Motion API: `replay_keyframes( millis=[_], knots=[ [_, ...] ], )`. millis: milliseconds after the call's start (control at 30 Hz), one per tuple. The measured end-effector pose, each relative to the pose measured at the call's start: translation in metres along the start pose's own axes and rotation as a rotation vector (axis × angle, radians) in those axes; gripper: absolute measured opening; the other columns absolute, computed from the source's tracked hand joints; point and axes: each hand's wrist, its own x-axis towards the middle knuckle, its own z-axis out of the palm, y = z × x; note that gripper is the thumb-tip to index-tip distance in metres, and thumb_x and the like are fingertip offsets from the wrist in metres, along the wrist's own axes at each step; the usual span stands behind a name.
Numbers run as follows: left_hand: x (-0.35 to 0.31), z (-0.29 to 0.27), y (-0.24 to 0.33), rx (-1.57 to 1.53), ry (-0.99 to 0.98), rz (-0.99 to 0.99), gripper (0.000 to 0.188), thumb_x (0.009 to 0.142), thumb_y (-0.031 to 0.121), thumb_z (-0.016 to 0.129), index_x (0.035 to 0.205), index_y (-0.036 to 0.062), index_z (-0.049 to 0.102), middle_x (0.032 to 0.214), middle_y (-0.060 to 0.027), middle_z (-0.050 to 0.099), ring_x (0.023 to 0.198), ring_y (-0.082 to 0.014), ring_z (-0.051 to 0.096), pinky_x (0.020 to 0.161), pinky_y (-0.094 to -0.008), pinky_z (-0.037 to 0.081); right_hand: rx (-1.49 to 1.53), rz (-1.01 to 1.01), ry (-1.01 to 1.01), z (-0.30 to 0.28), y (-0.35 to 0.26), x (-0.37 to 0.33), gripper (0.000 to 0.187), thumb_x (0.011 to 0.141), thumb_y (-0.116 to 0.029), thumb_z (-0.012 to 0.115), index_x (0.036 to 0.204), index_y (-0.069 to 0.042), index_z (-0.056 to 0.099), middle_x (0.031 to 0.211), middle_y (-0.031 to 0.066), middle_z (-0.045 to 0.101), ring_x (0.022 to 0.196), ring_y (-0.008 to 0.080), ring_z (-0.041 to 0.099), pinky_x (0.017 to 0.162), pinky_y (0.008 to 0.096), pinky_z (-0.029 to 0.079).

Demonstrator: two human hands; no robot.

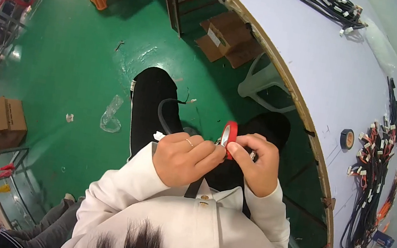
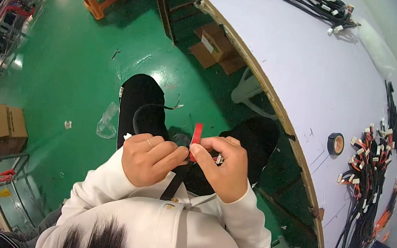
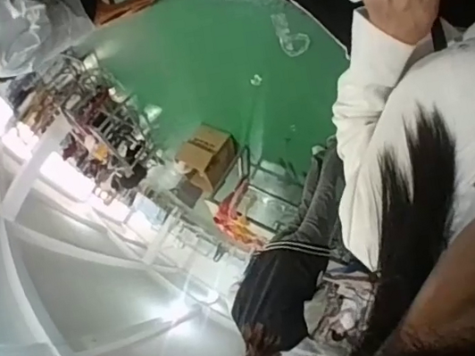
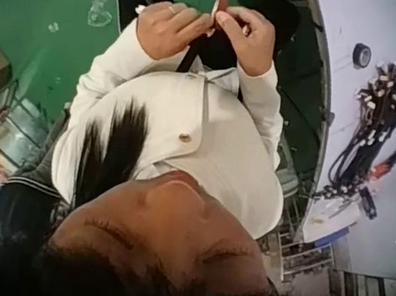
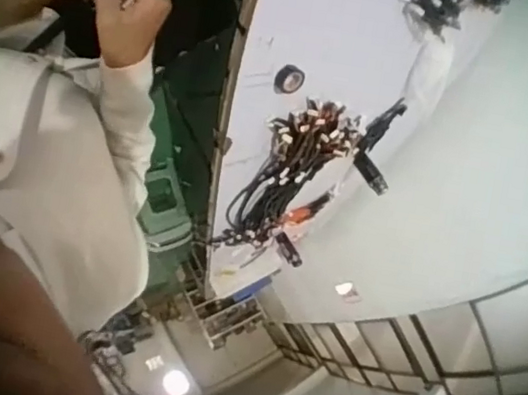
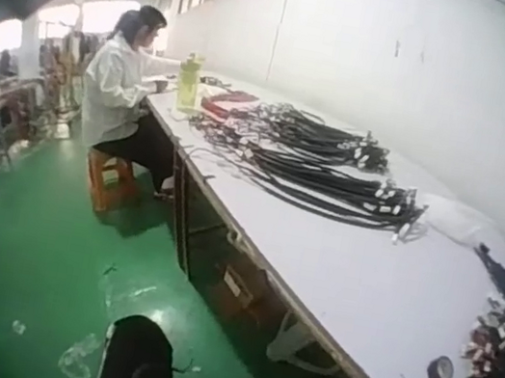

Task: Wrapping electrical tape around segments and connectors of wire harnesses.

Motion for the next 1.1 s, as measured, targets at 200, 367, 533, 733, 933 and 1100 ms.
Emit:
replay_keyframes(
  millis=[200, 367, 533, 733, 933, 1100],
  knots=[
    [0.003, 0.002, -0.002, -0.306, 0.106, -0.235, 0.020, 0.066, 0.005, 0.070, 0.084, 0.0028, 0.061, 0.060, -0.0067, 0.049, 0.049, -0.0220, 0.049, 0.044, -0.0308, 0.037, 0.611, 0.067, -0.021, -0.019, 0.021, 0.001, 0.067, 0.073, -0.035, 0.071, 0.124, 0.000, 0.045, 0.126, 0.0110, 0.046, 0.110, 0.0195, 0.047, 0.092, 0.0319, 0.037],
    [0.006, 0.008, 0.005, -0.486, 0.013, -0.316, 0.017, 0.069, 0.000, 0.067, 0.085, -0.0010, 0.061, 0.060, -0.0095, 0.052, 0.050, -0.0241, 0.050, 0.046, -0.0298, 0.037, 0.558, -0.089, -0.325, -0.002, 0.039, 0.002, 0.083, 0.064, -0.027, 0.083, 0.132, -0.002, 0.042, 0.140, 0.0165, 0.033, 0.127, 0.0258, 0.037, 0.102, 0.0402, 0.032],
    [0.012, 0.015, 0.014, -0.547, 0.122, -0.464, 0.011, 0.071, -0.002, 0.062, 0.082, -0.0015, 0.062, 0.063, -0.0111, 0.054, 0.049, -0.0219, 0.049, 0.045, -0.0285, 0.037, 0.656, -0.107, -0.055, 0.022, 0.036, -0.005, 0.039, 0.075, -0.011, 0.071, 0.110, -0.001, 0.057, 0.104, 0.0077, 0.052, 0.095, 0.0149, 0.052, 0.083, 0.0284, 0.042],
    [0.007, 0.031, 0.016, -0.407, 0.166, -0.545, 0.008, 0.073, -0.003, 0.061, 0.081, -0.0011, 0.063, 0.064, -0.0120, 0.057, 0.051, -0.0230, 0.053, 0.048, -0.0285, 0.040, 0.640, 0.017, 0.154, 0.035, 0.030, -0.013, 0.018, 0.081, -0.009, 0.061, 0.096, 0.000, 0.058, 0.100, 0.0048, 0.050, 0.081, 0.0109, 0.049, 0.071, 0.0235, 0.039],
    [-0.002, 0.063, -0.002, -0.372, 0.297, -0.495, 0.007, 0.075, 0.000, 0.062, 0.081, -0.0013, 0.065, 0.069, -0.0139, 0.063, 0.058, -0.0257, 0.062, 0.055, -0.0303, 0.048, 0.245, -0.056, 0.418, 0.045, 0.020, -0.012, 0.012, 0.080, -0.009, 0.061, 0.087, 0.000, 0.062, 0.089, 0.0151, 0.058, 0.074, 0.0214, 0.057, 0.064, 0.0292, 0.045],
    [0.005, 0.077, -0.032, -0.681, 0.136, -0.927, 0.013, 0.089, 0.009, 0.056, 0.089, -0.0031, 0.062, 0.068, -0.0007, 0.055, 0.060, -0.0072, 0.049, 0.054, -0.0216, 0.037, 0.134, -0.370, 0.050, -0.003, -0.024, -0.020, 0.007, 0.079, -0.011, 0.060, 0.078, -0.003, 0.060, 0.091, 0.0107, 0.058, 0.085, 0.0251, 0.057, 0.075, 0.0324, 0.045]
  ],
)
